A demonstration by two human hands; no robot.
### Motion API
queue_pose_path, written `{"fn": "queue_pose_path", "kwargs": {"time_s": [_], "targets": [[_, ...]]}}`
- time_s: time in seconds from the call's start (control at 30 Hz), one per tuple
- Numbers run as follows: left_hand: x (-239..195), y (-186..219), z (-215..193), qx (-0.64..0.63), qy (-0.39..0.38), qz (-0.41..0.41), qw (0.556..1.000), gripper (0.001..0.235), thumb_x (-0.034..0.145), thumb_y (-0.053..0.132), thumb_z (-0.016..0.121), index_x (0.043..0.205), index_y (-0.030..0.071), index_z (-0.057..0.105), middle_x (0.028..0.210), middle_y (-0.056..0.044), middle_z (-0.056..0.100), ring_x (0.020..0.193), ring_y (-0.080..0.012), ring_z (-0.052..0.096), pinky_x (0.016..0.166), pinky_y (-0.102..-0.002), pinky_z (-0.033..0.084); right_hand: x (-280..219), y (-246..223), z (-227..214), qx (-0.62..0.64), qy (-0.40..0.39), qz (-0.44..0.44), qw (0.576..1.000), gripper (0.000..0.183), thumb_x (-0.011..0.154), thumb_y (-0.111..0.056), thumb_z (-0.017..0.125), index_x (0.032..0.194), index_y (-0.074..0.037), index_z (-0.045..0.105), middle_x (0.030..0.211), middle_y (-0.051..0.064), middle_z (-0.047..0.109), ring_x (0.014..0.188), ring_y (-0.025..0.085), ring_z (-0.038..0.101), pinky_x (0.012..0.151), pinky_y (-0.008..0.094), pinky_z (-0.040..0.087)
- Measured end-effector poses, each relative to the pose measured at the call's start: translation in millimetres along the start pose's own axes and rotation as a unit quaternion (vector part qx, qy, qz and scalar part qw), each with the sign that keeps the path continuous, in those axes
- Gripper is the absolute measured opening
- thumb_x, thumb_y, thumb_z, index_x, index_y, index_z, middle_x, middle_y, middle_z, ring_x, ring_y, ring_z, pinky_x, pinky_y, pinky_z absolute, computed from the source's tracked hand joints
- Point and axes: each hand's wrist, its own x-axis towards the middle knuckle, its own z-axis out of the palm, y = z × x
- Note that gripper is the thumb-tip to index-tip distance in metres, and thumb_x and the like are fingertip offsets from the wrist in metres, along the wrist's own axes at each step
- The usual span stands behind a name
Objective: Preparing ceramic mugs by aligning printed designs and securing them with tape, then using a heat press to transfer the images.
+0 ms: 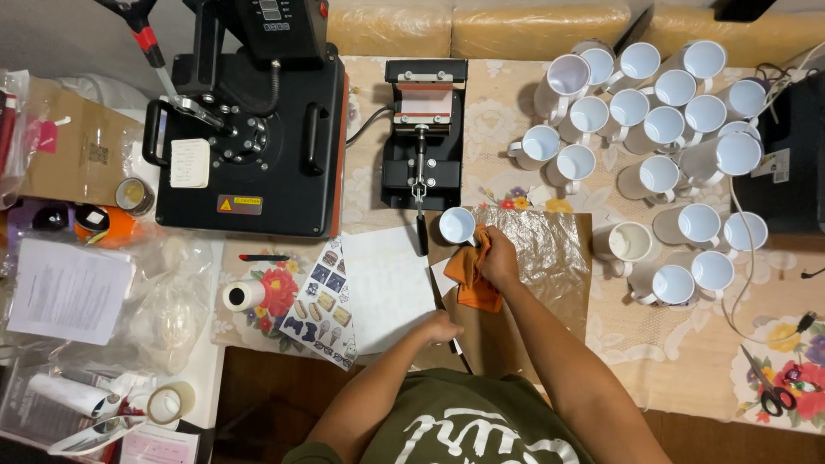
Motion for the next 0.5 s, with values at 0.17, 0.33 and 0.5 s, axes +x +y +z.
{"fn": "queue_pose_path", "kwargs": {"time_s": [0.17, 0.33, 0.5], "targets": [[38, -16, 13, -0.004, 0.031, -0.002, 1.000, 0.077, 0.096, 0.059, 0.074, 0.142, -0.002, 0.077, 0.144, -0.026, 0.076, 0.134, -0.0403, 0.075, 0.109, -0.052, 0.060, -1, 11, 1, -0.027, 0.013, -0.022, 0.999, 0.031, 0.088, -0.023, 0.088, 0.114, -0.014, 0.073, 0.111, 0.019, 0.074, 0.122, 0.048, 0.073, 0.108, 0.054, 0.059], [13, -2, 4, -0.016, 0.040, 0.002, 0.999, 0.083, 0.097, 0.063, 0.074, 0.145, -0.005, 0.075, 0.146, -0.028, 0.075, 0.137, -0.0426, 0.073, 0.111, -0.053, 0.059, -2, 16, 0, -0.043, 0.027, -0.018, 0.999, 0.030, 0.089, -0.022, 0.086, 0.116, -0.017, 0.073, 0.113, 0.019, 0.073, 0.120, 0.047, 0.073, 0.106, 0.055, 0.060], [-79, 45, -31, -0.086, 0.104, 0.011, 0.991, 0.092, 0.099, 0.061, 0.077, 0.156, -0.009, 0.064, 0.155, -0.031, 0.068, 0.148, -0.0439, 0.065, 0.118, -0.051, 0.056, 6, 43, 0, -0.044, 0.040, -0.002, 0.998, 0.032, 0.088, -0.007, 0.083, 0.118, -0.012, 0.073, 0.108, 0.021, 0.075, 0.117, 0.048, 0.075, 0.102, 0.054, 0.061]]}}
